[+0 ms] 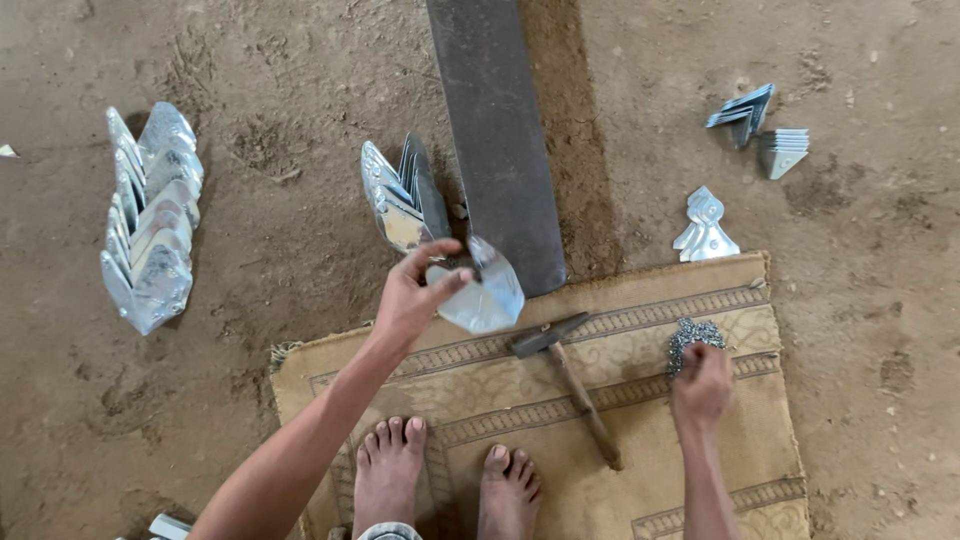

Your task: The person picks up galvanized metal bracket pieces one at a time, holds a nail against a piece on a heavy steel bar, and hammers the nail in by hand. Finished pieces are set aside on the ground as more pieces are worked.

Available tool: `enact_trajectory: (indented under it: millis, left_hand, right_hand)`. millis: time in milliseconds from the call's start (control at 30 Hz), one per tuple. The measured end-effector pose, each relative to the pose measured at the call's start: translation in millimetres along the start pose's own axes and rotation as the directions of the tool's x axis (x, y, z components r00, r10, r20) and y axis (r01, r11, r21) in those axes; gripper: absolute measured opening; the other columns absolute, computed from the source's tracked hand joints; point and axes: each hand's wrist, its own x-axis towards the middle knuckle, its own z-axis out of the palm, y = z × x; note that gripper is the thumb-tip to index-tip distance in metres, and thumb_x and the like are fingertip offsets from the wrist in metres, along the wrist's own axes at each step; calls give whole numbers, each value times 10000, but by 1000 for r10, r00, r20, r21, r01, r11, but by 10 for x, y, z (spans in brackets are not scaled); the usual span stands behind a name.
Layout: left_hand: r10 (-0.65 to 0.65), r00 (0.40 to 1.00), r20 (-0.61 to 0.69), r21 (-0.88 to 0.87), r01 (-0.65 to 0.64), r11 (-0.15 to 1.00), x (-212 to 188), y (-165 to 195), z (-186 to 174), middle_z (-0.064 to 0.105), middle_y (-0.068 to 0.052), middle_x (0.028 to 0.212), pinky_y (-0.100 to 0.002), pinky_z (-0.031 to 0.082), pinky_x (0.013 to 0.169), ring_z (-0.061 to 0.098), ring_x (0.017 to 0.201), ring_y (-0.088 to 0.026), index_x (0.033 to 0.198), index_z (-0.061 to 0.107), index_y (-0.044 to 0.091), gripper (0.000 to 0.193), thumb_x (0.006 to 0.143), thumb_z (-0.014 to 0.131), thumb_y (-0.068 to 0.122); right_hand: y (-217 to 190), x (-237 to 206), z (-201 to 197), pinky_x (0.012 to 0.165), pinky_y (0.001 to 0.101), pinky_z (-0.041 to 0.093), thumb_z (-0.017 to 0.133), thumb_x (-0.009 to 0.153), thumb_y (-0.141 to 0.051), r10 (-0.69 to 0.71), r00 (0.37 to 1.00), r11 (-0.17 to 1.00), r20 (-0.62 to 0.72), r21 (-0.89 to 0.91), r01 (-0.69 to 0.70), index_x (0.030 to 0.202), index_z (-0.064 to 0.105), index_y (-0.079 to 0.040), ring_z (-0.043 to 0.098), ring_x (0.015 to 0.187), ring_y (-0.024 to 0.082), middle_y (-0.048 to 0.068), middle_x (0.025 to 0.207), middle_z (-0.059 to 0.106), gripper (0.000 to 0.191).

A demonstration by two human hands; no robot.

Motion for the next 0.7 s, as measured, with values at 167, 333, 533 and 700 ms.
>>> enact_trajectory:
  millis: [167, 333, 533, 700]
  left_hand:
    - [-226, 972, 59, -8, 227, 974, 11, -9, -7, 698, -47, 946, -296, 642, 638, 702, 756, -133, 1320, 630, 209, 619, 742, 847, 245]
    - [264, 964, -39, 295, -242, 924, -2, -76, 167, 699, -84, 991, -351, 560, 706, 690, 851, -161, 1202, 793, 103, 289, 970, 815, 274]
    - [29, 996, -90, -102, -38, 994, 243, 20, 177, 743, -23, 951, -301, 573, 648, 658, 782, -111, 1130, 747, 70, 243, 947, 744, 229]
    - [-124, 992, 36, -568, 122, 814, 377, 62, 206, 724, -29, 861, -317, 508, 469, 661, 673, -129, 1060, 707, 50, 189, 909, 744, 158]
  right_hand:
    - [179, -186, -73, 658, 358, 595, 599, 1095, -146, 545, 838, 784, -15, 362, -504, 1219, 609, -67, 693, 793, 195, 74, 968, 691, 147]
    - [42, -185, -121, 750, 337, 582, 709, 1035, -51, 364, 918, 922, -156, 201, -331, 1151, 726, 4, 721, 855, 241, 142, 1008, 735, 129]
    - [-1132, -126, -168, 847, 276, 610, 703, 992, 28, 261, 956, 842, -135, 516, -157, 1137, 729, -11, 706, 928, 167, 93, 1052, 732, 152]
    - [-2407, 83, 26, 988, 430, 469, 733, 947, -85, -335, 910, 746, -245, 522, 414, 1025, 694, -24, 653, 1113, 271, 106, 1147, 687, 107]
